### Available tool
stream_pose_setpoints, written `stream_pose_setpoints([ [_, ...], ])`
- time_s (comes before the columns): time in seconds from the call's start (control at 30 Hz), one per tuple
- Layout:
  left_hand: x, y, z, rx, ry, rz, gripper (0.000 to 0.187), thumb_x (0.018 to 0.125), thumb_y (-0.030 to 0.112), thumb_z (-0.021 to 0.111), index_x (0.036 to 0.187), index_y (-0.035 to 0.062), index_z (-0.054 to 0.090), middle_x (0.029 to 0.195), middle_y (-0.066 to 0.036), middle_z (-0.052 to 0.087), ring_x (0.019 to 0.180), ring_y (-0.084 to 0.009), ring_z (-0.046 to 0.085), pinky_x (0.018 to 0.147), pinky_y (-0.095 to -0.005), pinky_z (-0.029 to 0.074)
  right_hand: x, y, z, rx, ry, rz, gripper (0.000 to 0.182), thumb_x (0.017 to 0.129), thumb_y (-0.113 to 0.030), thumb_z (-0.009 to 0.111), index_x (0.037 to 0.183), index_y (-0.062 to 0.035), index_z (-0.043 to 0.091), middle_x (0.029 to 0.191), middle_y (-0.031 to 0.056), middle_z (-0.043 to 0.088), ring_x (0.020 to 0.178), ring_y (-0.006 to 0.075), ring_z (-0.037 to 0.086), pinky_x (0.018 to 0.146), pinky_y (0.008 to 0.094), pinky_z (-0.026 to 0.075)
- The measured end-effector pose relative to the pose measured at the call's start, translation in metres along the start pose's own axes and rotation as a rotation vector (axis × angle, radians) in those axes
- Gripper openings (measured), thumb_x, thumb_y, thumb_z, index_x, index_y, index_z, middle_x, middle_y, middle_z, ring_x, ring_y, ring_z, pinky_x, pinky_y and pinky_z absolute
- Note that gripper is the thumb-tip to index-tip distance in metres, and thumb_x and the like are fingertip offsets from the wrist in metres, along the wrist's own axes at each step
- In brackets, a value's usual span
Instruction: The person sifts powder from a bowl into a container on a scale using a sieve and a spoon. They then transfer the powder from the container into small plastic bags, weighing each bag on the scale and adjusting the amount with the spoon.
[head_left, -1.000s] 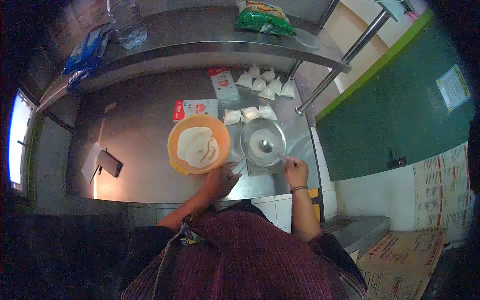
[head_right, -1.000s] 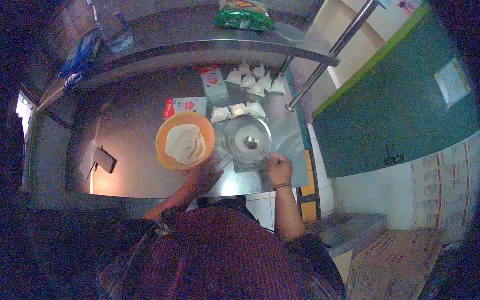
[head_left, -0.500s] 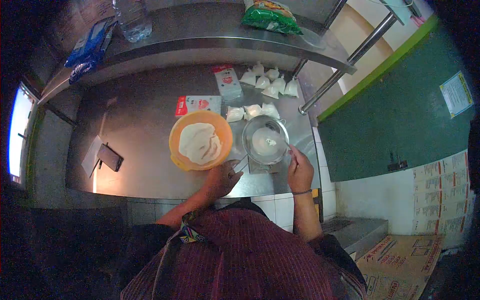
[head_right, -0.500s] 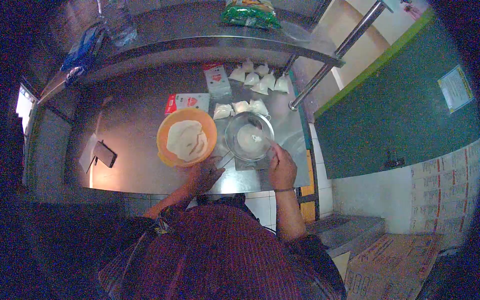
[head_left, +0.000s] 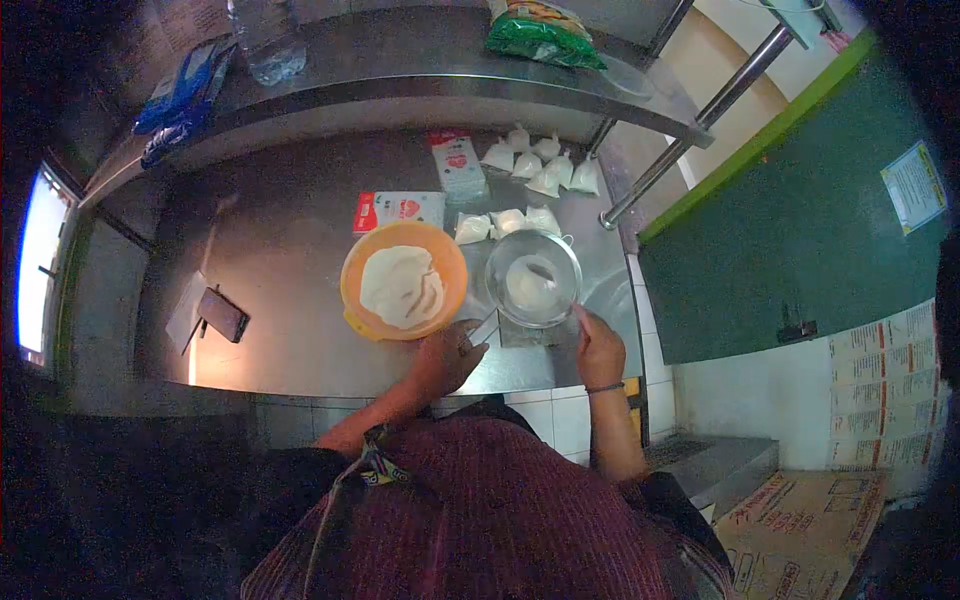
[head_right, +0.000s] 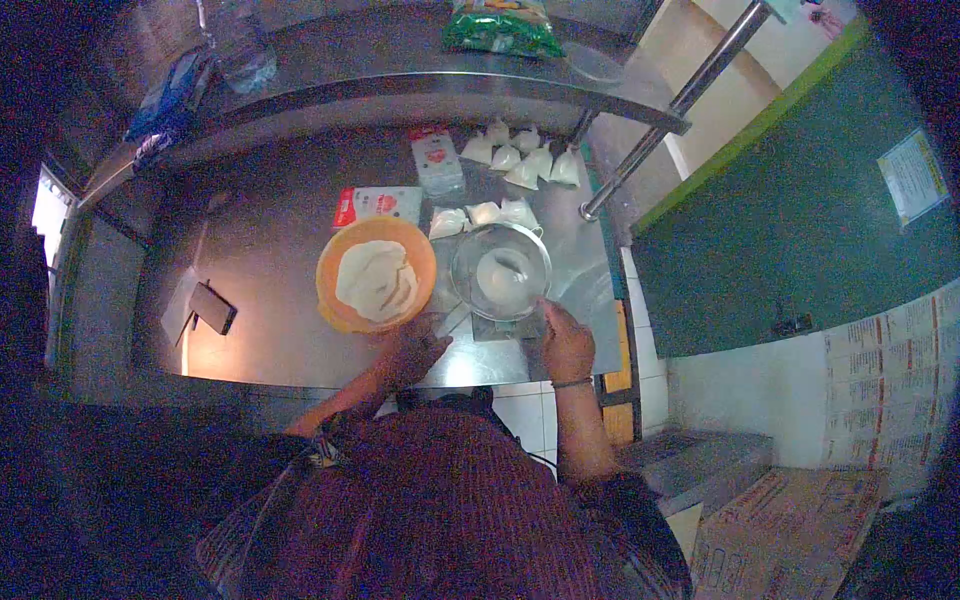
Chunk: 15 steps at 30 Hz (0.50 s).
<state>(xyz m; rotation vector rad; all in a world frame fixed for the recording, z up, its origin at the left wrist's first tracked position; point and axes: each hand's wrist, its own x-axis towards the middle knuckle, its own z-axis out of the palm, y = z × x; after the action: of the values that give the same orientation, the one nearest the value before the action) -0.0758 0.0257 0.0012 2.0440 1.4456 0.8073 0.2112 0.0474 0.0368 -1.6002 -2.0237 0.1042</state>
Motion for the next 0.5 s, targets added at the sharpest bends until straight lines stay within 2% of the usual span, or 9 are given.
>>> stream_pose_setpoints([
  [0.07, 0.000, 0.012, -0.008, -0.122, -0.046, -0.130, 0.046, 0.087, 0.021, 0.070, 0.125, -0.0012, 0.058, 0.069, -0.014, 0.062, 0.061, -0.0256, 0.060, 0.061, -0.0398, 0.050, -0.005, 0.007, 0.006, 0.013, -0.025, -0.015, 0.038, 0.089, -0.003, 0.055, 0.124, -0.0159, 0.064, 0.113, 0.0149, 0.069, 0.096, 0.0327, 0.069, 0.079, 0.0436, 0.055],
  [0.17, 0.002, 0.017, -0.013, -0.146, -0.060, -0.144, 0.046, 0.087, 0.020, 0.070, 0.126, -0.0022, 0.057, 0.067, -0.013, 0.061, 0.059, -0.0251, 0.060, 0.060, -0.0397, 0.049, -0.009, 0.002, 0.006, 0.019, 0.020, -0.005, 0.039, 0.089, -0.003, 0.055, 0.123, -0.0176, 0.064, 0.111, 0.0136, 0.069, 0.097, 0.0319, 0.068, 0.081, 0.0436, 0.054],
  [0.3, 0.001, 0.004, -0.001, -0.111, 0.028, -0.011, 0.046, 0.087, 0.020, 0.069, 0.126, -0.0030, 0.057, 0.068, -0.013, 0.063, 0.060, -0.0249, 0.061, 0.060, -0.0390, 0.049, -0.009, -0.004, -0.002, 0.014, -0.068, 0.063, 0.038, 0.089, -0.003, 0.055, 0.123, -0.0182, 0.064, 0.110, 0.0128, 0.070, 0.099, 0.0315, 0.068, 0.083, 0.0432, 0.053],
  [0.37, 0.001, 0.011, -0.008, -0.145, -0.029, -0.066, 0.046, 0.087, 0.019, 0.069, 0.126, -0.0029, 0.057, 0.068, -0.014, 0.063, 0.061, -0.0251, 0.061, 0.060, -0.0387, 0.049, -0.013, 0.002, 0.004, 0.066, 0.080, -0.030, 0.035, 0.090, -0.003, 0.055, 0.121, -0.0156, 0.065, 0.109, 0.0141, 0.070, 0.099, 0.0323, 0.068, 0.084, 0.0429, 0.053],
  [0.5, 0.005, 0.011, -0.005, -0.170, -0.039, -0.094, 0.046, 0.088, 0.020, 0.068, 0.126, -0.0033, 0.057, 0.067, -0.013, 0.063, 0.059, -0.0249, 0.060, 0.060, -0.0389, 0.049, -0.005, -0.006, -0.008, 0.054, -0.012, 0.031, 0.031, 0.091, -0.004, 0.056, 0.120, -0.0107, 0.065, 0.110, 0.0172, 0.069, 0.099, 0.0334, 0.068, 0.084, 0.0418, 0.054],
])
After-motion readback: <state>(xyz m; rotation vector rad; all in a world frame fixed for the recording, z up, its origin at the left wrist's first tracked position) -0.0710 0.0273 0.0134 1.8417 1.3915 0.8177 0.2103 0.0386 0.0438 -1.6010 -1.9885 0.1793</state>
